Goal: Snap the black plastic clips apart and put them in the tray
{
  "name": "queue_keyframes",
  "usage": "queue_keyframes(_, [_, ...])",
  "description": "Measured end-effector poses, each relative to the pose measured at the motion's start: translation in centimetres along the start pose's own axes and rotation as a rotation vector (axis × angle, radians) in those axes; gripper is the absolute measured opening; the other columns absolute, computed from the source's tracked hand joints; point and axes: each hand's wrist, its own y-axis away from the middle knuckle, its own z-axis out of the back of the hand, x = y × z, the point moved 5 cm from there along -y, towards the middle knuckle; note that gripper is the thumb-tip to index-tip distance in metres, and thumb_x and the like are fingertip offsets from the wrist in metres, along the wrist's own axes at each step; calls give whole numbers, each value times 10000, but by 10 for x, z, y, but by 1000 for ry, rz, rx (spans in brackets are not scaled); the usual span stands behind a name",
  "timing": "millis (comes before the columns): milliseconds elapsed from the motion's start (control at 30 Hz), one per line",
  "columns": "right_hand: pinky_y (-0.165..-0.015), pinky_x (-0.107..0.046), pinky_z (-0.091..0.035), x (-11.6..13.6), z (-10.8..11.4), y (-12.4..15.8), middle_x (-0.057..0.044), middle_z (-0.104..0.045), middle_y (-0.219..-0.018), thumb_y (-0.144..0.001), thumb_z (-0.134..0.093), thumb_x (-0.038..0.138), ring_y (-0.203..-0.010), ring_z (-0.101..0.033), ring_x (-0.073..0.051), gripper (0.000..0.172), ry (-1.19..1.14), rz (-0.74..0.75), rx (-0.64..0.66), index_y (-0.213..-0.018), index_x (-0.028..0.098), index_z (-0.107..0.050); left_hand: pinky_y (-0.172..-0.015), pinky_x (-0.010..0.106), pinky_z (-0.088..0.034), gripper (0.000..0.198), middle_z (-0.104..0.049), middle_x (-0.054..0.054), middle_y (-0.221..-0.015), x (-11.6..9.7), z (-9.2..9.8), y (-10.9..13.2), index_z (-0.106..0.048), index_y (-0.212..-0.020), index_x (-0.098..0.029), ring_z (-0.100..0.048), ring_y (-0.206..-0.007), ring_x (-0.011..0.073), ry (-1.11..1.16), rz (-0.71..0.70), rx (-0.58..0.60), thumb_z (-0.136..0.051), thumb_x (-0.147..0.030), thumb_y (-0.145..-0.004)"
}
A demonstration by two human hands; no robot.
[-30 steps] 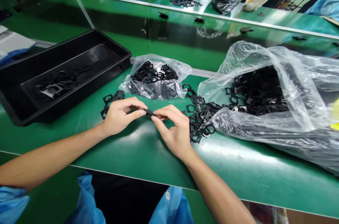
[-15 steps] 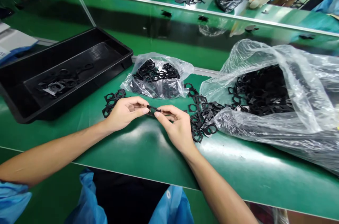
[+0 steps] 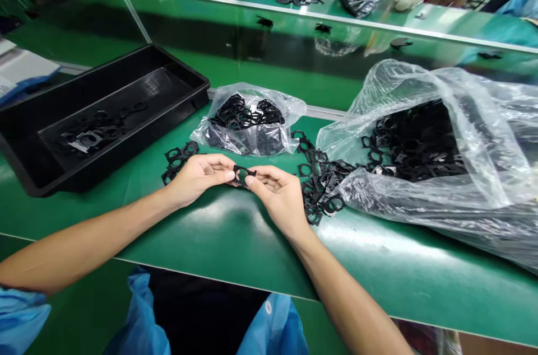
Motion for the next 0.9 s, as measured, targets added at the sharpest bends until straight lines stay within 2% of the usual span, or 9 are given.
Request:
queue_keyframes(100, [-727,-306,-602,-3,-1,-1,-21,-725,-710,-660,-879,447,-649,-679,-152,345,-19,-33,19,-833,175,-758,-760,314,-604,350,-762,47,-766,-1,1,0,-719,-809,-113,-731,-713,175,-29,7,-43,-885,-383,-661])
queue_keyframes(267, [-743,-312,-608,-6,-2,0,-38,-753,-782,-680,-868,433,-695,-702,-170,313,32,2,18,-829,180,-761,-756,297,-592,326,-761,41,-745,0,3,-1,-733,-771,-116,-719,-712,168,-43,14,-85,-893,-368,-640])
queue_keyframes(533, [-790,-306,-626,-1,-2,5,-48,-761,-895,-752,-825,420,-791,-724,-182,253,82,135,-13,-852,194,-773,-818,338,-613,327,-783,69,-811,-1,-4,0,-773,-819,-109,-744,-768,189,138,80,56,-894,-371,-665])
queue_keyframes(767, [-713,-323,-633,-4,-2,3,-36,-751,-732,-664,-876,468,-641,-714,-175,338,-14,0,1,-782,176,-753,-831,344,-596,274,-785,70,-807,-6,-6,1,-781,-813,-114,-737,-780,198,26,78,93,-874,-342,-692])
queue_keyframes(900, [-681,-318,-631,-3,0,2,-34,-739,-703,-639,-889,473,-604,-700,-165,353,-19,-17,-29,-764,169,-759,-817,303,-586,238,-785,56,-824,-5,-6,1,-788,-813,-128,-724,-786,175,15,64,93,-880,-306,-684])
